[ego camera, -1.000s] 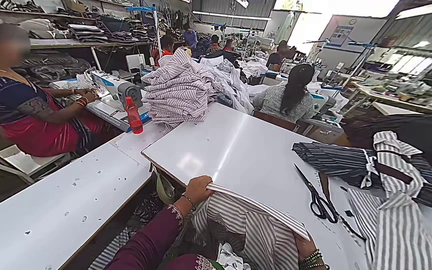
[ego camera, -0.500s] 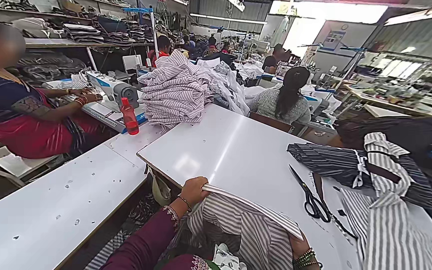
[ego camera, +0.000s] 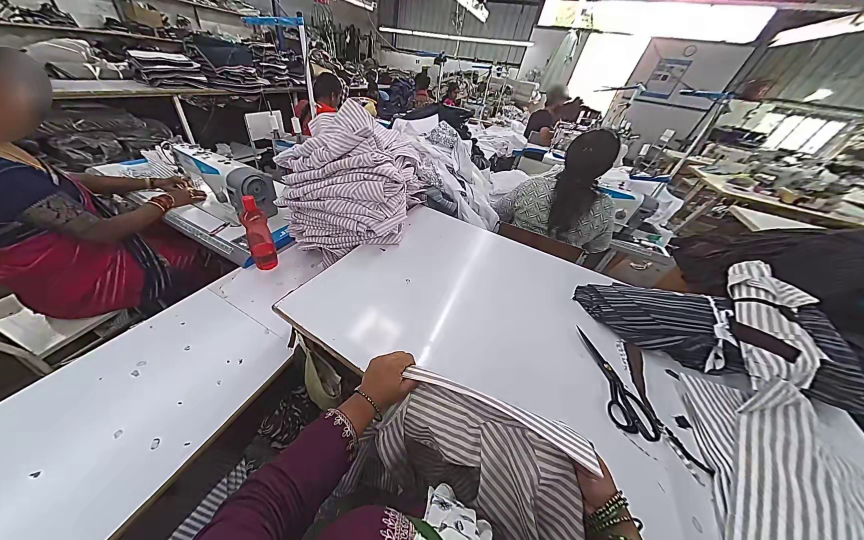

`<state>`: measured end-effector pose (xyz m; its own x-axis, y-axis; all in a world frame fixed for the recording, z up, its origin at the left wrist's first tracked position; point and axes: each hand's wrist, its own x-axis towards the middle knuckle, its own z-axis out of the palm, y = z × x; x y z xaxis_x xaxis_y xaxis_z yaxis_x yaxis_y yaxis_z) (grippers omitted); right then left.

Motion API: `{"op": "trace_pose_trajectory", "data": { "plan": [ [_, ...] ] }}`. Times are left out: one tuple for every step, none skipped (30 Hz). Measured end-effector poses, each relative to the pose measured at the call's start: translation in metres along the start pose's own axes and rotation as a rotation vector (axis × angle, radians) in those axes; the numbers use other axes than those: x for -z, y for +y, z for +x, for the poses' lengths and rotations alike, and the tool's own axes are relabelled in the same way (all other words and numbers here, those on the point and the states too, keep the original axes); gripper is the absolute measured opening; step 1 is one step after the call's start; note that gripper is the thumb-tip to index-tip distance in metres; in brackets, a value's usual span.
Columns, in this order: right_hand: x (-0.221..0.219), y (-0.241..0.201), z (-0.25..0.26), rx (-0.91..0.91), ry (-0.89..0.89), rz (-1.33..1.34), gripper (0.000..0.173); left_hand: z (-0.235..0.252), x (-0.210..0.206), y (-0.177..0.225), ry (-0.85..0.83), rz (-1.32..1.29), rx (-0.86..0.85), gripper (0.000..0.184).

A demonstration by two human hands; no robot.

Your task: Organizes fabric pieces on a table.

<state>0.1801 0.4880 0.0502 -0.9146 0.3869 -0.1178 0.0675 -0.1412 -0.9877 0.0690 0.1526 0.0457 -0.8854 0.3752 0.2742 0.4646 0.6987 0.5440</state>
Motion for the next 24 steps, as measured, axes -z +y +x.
{"op": "trace_pose_trajectory", "data": {
  "plan": [
    [0.001, 0.001, 0.0, 0.016, -0.013, 0.004, 0.026, 0.0, 0.001, 0.0, -0.004, 0.002, 0.004, 0.031],
    [0.002, 0.003, 0.001, 0.034, -0.018, 0.015, 0.026, 0.001, 0.001, 0.0, -0.015, 0.003, 0.014, 0.032],
    [0.003, 0.005, 0.002, 0.035, -0.02, 0.038, 0.025, 0.001, 0.001, 0.0, -0.033, 0.002, 0.027, 0.032],
    [0.002, 0.005, 0.002, 0.029, -0.015, 0.057, 0.025, 0.002, 0.001, 0.001, -0.039, 0.003, 0.031, 0.032],
    [0.003, 0.004, 0.001, 0.034, -0.02, 0.052, 0.025, 0.002, 0.001, 0.001, -0.038, 0.004, 0.032, 0.032],
    [0.001, 0.002, 0.0, 0.034, -0.015, 0.041, 0.024, 0.002, 0.001, 0.001, -0.038, 0.005, 0.034, 0.032],
    [-0.002, -0.001, -0.002, 0.032, -0.007, 0.031, 0.024, 0.001, 0.001, 0.002, -0.033, 0.005, 0.031, 0.032],
    [-0.002, -0.002, -0.002, 0.029, -0.003, 0.028, 0.024, 0.001, 0.001, 0.001, -0.026, 0.006, 0.025, 0.032],
    [-0.002, -0.002, -0.002, 0.026, -0.001, 0.029, 0.025, 0.001, 0.001, 0.001, -0.015, 0.007, 0.018, 0.032],
    [-0.003, -0.003, -0.002, 0.016, 0.009, 0.04, 0.025, 0.001, 0.001, 0.001, -0.008, 0.007, 0.01, 0.032],
    [-0.005, -0.007, -0.004, 0.006, 0.016, 0.051, 0.025, 0.001, 0.001, 0.001, -0.004, 0.007, 0.005, 0.032],
    [-0.006, -0.009, -0.007, 0.001, 0.016, 0.058, 0.026, 0.0, 0.001, 0.002, -0.002, 0.008, 0.003, 0.032],
    [-0.006, -0.009, -0.007, -0.006, 0.016, 0.068, 0.027, 0.0, 0.001, 0.002, 0.003, 0.012, 0.001, 0.031],
    [-0.006, -0.008, -0.006, -0.003, 0.018, 0.076, 0.027, 0.0, 0.001, 0.003, 0.007, 0.012, 0.0, 0.031],
    [-0.006, -0.008, -0.006, -0.005, 0.016, 0.078, 0.027, 0.0, 0.001, 0.003, 0.012, 0.007, 0.001, 0.031],
    [-0.005, -0.007, -0.005, -0.004, 0.008, 0.083, 0.027, 0.0, 0.001, 0.003, 0.018, 0.002, 0.0, 0.03],
    [-0.004, -0.006, -0.005, 0.005, 0.001, 0.086, 0.026, 0.0, 0.0, 0.002, 0.03, 0.0, -0.005, 0.03],
    [-0.004, -0.005, -0.005, 0.02, -0.009, 0.09, 0.027, 0.0, -0.001, 0.001, 0.035, 0.0, -0.007, 0.03],
    [-0.002, -0.003, -0.004, 0.043, -0.024, 0.089, 0.027, 0.0, -0.001, 0.001, 0.026, -0.005, -0.001, 0.031],
    [-0.002, -0.005, -0.006, 0.061, -0.028, 0.087, 0.027, 0.0, -0.001, 0.0, 0.019, -0.009, 0.002, 0.032],
    [-0.004, -0.006, -0.007, 0.072, -0.026, 0.094, 0.027, 0.0, 0.0, 0.001, 0.014, -0.011, 0.004, 0.032],
    [-0.004, -0.006, -0.006, 0.074, -0.032, 0.105, 0.027, 0.0, 0.0, 0.001, 0.013, -0.011, 0.005, 0.032],
    [-0.003, -0.005, -0.006, 0.08, -0.046, 0.105, 0.027, 0.0, 0.0, 0.001, 0.018, -0.011, 0.003, 0.032],
    [-0.002, -0.004, -0.004, 0.079, -0.054, 0.108, 0.028, 0.0, 0.0, 0.001, 0.022, -0.011, -0.001, 0.032]
  ]
}}
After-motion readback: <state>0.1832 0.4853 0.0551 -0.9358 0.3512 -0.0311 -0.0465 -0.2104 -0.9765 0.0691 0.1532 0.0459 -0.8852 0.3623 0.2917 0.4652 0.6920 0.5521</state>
